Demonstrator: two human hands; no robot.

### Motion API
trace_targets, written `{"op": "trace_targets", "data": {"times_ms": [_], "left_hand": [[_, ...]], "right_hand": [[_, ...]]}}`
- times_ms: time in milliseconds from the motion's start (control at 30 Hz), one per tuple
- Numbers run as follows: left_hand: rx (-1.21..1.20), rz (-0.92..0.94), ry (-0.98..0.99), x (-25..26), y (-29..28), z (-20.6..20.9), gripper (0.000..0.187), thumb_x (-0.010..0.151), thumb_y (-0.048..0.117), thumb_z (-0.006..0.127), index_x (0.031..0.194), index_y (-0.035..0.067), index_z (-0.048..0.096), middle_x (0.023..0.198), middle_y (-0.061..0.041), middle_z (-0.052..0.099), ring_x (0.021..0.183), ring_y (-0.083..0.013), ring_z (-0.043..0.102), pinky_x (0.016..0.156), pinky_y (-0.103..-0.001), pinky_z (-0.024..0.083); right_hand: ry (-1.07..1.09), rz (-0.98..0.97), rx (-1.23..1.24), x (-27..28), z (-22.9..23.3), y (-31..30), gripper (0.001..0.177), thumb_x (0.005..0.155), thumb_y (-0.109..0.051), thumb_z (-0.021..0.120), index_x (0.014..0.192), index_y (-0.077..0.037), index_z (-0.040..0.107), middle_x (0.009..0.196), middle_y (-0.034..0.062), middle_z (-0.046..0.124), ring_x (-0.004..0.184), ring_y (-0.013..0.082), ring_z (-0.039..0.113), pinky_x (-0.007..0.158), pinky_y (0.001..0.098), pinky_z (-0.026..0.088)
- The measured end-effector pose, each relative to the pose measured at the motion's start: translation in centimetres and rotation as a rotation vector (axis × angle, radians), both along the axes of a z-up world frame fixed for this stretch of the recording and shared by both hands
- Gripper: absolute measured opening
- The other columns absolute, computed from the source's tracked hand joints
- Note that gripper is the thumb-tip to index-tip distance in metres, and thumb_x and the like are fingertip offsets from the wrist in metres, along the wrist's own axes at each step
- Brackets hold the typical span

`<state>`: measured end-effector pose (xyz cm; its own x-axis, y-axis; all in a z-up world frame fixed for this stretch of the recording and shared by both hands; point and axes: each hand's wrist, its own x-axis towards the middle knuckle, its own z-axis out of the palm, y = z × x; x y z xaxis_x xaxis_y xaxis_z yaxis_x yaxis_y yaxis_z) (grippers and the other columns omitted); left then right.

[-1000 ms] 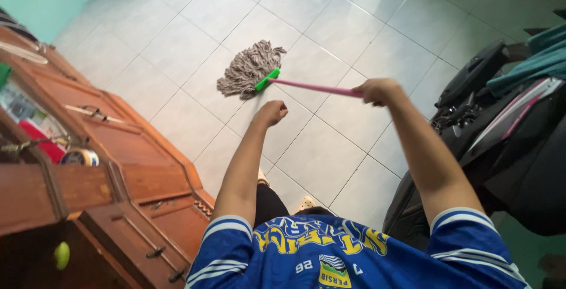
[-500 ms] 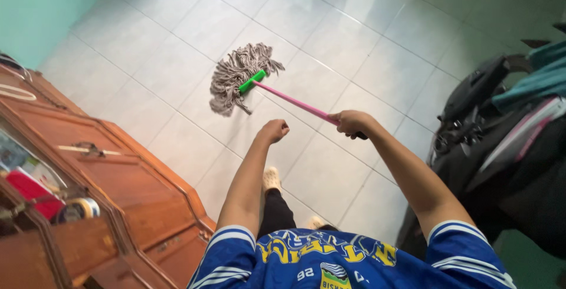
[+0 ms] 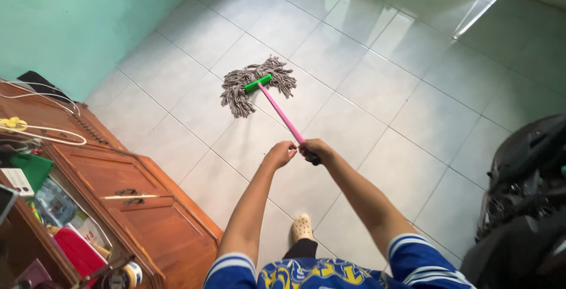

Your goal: The person mops a tiled floor using a mop, moving it across different sections of the room.

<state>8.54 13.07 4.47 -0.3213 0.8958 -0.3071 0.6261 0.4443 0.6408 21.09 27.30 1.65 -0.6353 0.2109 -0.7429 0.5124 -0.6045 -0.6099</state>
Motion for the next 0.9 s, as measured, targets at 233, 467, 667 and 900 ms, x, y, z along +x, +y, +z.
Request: {"op": "trace_targets", "data": {"times_ms": [233, 467, 667, 900], "left_hand": [[0.203, 0.271, 0.042, -1.8, -0.3, 3.9, 0.039, 0.094, 0.017, 0.066, 0.131, 0.008, 0.057, 0.132, -0.017, 0.061, 0.119, -0.0362, 0.062, 0.099, -0.044, 0.051], [0.307, 0.167, 0.085, -1.7, 1.2, 1.0, 0.077, 0.083, -0.003, 0.067, 0.153, 0.011, 0.037, 0.149, -0.019, 0.047, 0.137, -0.0384, 0.047, 0.112, -0.044, 0.043], [0.189, 0.125, -0.023, 3.5, 2.5, -0.3, 0.073, 0.082, 0.000, 0.067, 0.149, 0.015, 0.044, 0.151, -0.015, 0.046, 0.137, -0.0355, 0.047, 0.110, -0.042, 0.043], [0.242, 0.810, -1.225, 13.3, -0.6, -0.7, 0.033, 0.102, 0.025, 0.060, 0.119, -0.001, 0.069, 0.116, -0.021, 0.064, 0.092, -0.0362, 0.069, 0.080, -0.043, 0.056]], "right_hand": [[-0.004, -0.125, -0.020, -7.2, 0.0, 2.1, 0.014, 0.090, -0.010, 0.064, 0.082, 0.002, 0.065, 0.065, 0.0090, 0.060, 0.047, 0.0161, 0.053, 0.042, 0.0299, 0.043], [-0.055, -0.229, -0.093, -4.1, 3.8, 0.3, 0.013, 0.092, -0.006, 0.065, 0.084, 0.003, 0.064, 0.068, 0.0064, 0.061, 0.053, 0.0121, 0.057, 0.044, 0.0276, 0.047], [-0.046, -0.340, -0.332, 4.2, 8.3, -3.0, 0.008, 0.092, -0.004, 0.057, 0.084, -0.003, 0.056, 0.065, 0.0027, 0.056, 0.052, 0.0103, 0.053, 0.047, 0.0279, 0.045], [0.062, -0.527, -0.568, 15.9, 16.3, -11.2, 0.008, 0.095, -0.005, 0.051, 0.087, -0.006, 0.052, 0.069, 0.0019, 0.055, 0.057, 0.0106, 0.053, 0.055, 0.0290, 0.047]]}}
